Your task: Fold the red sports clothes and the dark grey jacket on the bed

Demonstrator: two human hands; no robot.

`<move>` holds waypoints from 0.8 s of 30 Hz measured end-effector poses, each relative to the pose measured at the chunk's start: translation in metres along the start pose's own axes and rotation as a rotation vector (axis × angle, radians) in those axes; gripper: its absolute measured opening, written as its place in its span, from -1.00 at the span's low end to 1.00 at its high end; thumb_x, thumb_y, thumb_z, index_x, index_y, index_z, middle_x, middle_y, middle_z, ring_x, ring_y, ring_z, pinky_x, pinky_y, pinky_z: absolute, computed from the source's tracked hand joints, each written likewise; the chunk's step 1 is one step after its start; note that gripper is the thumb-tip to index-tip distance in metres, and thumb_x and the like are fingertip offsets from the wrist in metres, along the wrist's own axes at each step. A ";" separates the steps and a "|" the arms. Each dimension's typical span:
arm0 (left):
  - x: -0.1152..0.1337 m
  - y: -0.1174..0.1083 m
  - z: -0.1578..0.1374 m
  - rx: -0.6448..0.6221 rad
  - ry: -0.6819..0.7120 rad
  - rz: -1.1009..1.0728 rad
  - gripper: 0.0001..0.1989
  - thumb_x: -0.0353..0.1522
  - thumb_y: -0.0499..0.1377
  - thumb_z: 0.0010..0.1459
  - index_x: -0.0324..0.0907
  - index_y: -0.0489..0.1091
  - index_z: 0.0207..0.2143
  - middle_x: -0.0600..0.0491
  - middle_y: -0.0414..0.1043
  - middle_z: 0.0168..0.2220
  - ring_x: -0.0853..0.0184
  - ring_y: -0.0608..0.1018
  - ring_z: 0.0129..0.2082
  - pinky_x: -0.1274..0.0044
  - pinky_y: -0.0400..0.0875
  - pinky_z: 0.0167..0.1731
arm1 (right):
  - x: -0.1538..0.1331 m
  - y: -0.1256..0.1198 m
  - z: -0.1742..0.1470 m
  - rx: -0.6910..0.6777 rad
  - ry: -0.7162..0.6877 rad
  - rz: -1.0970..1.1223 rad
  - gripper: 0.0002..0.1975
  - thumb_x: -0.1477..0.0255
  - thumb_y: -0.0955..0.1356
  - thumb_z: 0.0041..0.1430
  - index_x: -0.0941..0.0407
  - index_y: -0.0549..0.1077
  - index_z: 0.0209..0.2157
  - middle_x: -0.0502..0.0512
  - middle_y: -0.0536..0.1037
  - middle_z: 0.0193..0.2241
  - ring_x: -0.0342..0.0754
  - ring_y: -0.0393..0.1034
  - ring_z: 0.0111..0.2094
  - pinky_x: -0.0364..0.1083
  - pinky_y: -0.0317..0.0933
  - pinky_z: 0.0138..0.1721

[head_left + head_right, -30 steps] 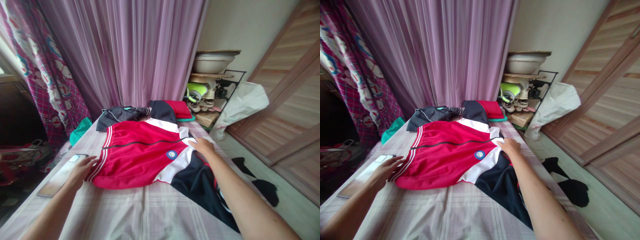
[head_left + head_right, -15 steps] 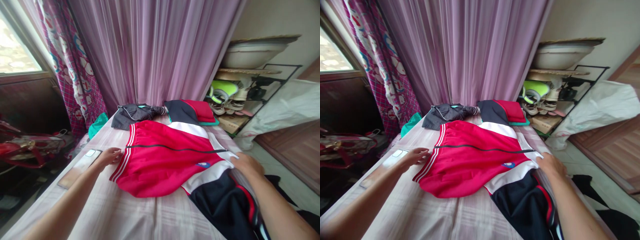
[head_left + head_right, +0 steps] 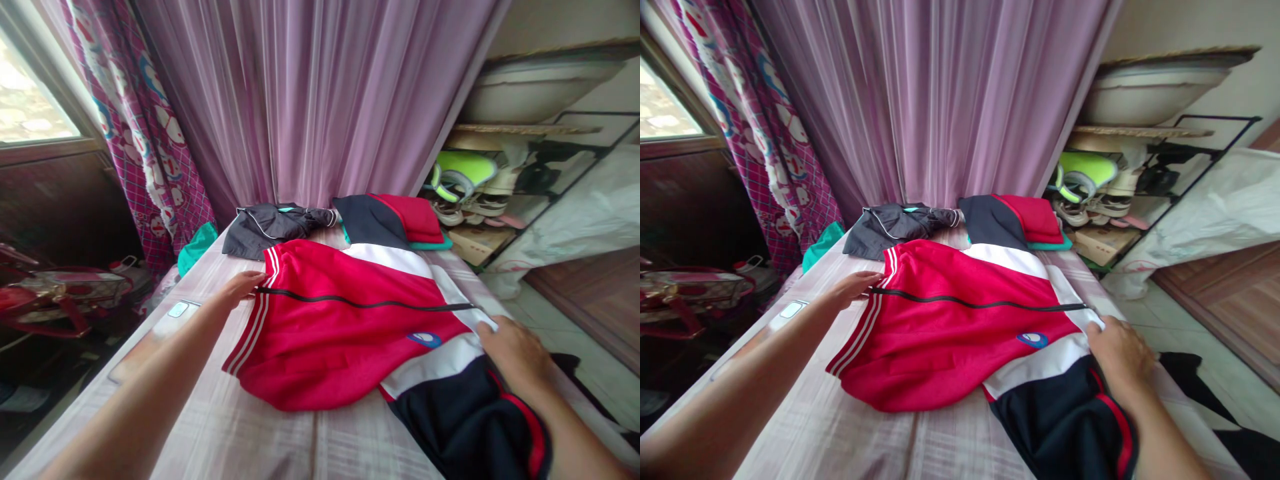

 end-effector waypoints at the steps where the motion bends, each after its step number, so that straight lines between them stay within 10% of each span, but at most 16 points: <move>1: 0.002 0.000 0.000 -0.001 0.032 0.003 -0.62 -0.16 0.20 0.06 -0.15 0.51 -0.12 0.05 0.56 -0.32 0.36 0.55 -0.36 0.61 0.38 -0.45 | -0.001 0.000 -0.002 0.003 0.013 -0.034 -0.51 0.30 0.05 0.30 0.18 0.51 -0.11 0.43 0.56 -0.23 0.29 0.49 -0.13 0.14 0.31 -0.20; 9: 0.001 0.003 0.024 0.133 0.038 0.179 -0.55 -0.24 0.28 -0.08 -0.22 0.48 -0.10 0.00 0.57 -0.34 0.29 0.56 -0.39 0.58 0.37 -0.48 | -0.002 0.004 -0.004 0.080 0.009 -0.066 -0.57 0.31 0.11 0.28 0.12 0.54 -0.14 0.38 0.57 -0.29 0.29 0.49 -0.17 0.14 0.32 -0.19; 24: 0.025 0.015 0.041 0.090 0.015 0.570 -0.72 -0.21 0.27 -0.11 -0.21 0.39 -0.70 -0.07 0.37 -0.71 0.14 0.55 -0.50 0.47 0.30 -0.48 | -0.002 0.010 -0.007 0.057 0.053 -0.069 -0.43 0.31 0.01 0.33 0.28 0.49 -0.02 0.44 0.54 -0.12 0.28 0.44 -0.05 0.10 0.27 -0.11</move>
Point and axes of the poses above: each hand's wrist, its own z-axis towards the middle knuckle, its own y-axis out of the palm, x = y × z, the point moved 2 cm from there along z, towards the middle knuckle
